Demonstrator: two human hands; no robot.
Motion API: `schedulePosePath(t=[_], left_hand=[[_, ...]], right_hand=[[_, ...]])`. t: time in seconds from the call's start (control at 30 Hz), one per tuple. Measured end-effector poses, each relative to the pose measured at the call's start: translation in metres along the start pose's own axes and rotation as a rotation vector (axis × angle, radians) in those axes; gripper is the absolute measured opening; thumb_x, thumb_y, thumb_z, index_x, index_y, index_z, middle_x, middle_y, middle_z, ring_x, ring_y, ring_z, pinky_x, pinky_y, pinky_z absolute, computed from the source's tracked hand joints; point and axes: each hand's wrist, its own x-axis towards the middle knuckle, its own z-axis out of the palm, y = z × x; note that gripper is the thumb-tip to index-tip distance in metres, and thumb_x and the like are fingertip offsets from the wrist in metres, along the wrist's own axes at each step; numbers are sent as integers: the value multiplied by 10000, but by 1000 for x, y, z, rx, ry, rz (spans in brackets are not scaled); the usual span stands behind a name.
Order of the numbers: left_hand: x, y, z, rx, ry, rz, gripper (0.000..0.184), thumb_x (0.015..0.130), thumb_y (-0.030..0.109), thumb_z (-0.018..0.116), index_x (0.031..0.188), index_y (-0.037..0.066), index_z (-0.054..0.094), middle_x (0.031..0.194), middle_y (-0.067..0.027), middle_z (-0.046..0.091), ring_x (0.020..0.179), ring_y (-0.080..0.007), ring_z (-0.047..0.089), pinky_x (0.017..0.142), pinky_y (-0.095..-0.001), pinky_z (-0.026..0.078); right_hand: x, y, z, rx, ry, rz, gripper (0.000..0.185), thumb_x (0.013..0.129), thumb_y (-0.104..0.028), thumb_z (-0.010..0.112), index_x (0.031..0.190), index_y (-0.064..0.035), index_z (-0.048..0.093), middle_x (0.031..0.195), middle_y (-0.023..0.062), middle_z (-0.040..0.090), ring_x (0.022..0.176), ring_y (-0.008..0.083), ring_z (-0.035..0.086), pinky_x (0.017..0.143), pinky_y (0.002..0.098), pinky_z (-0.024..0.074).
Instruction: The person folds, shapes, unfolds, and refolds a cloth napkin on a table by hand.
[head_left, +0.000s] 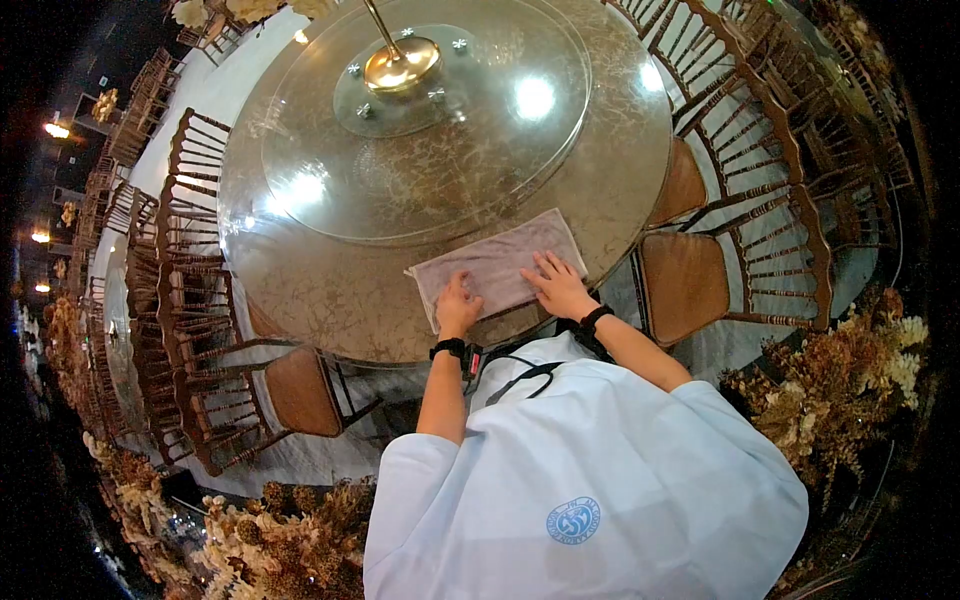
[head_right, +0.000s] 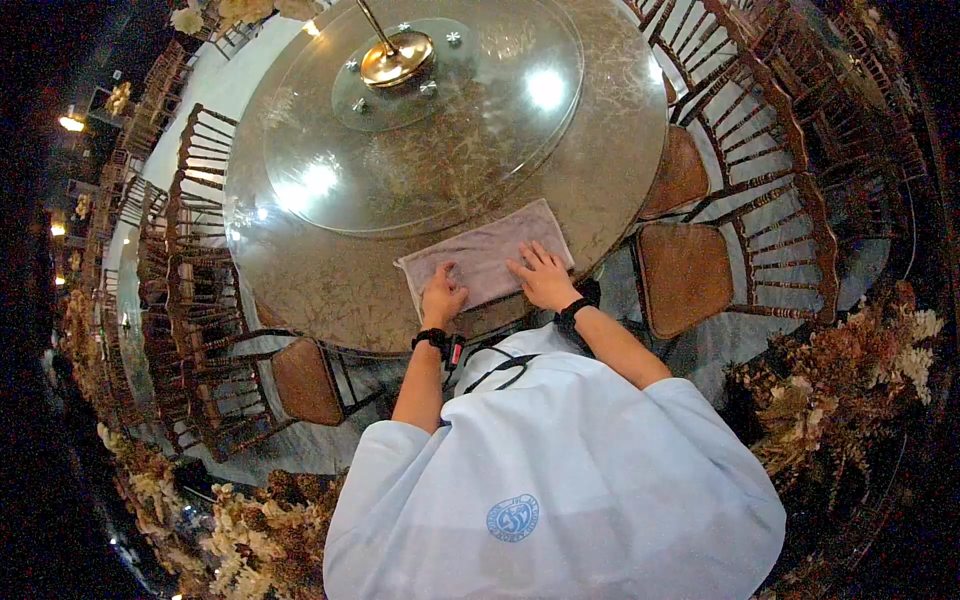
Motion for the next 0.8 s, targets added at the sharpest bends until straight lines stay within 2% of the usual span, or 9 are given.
schedulePosePath(t=[0.47, 0.8], left_hand=[[0, -3, 1, -8, 0, 17, 564, 646, 213, 651, 1188, 166, 500, 843, -83, 593, 846, -298, 580, 761, -433, 464], [0, -1, 0, -4, -17, -4, 570, 648, 224, 651, 1195, 167, 502, 840, -90, 593, 867, -309, 570, 774, -435, 460]], right_hand=[[-1, -3, -4, 21, 28, 0, 517, 805, -180, 557, 1309, -253, 467, 1435, 112, 328, 1316, 338, 296, 1018, 506, 292], [-1, -2, 0, -10, 56, -7, 537, 779, -189, 608, 1295, -254, 477, 1436, 100, 333, 1316, 332, 305, 1020, 492, 309]])
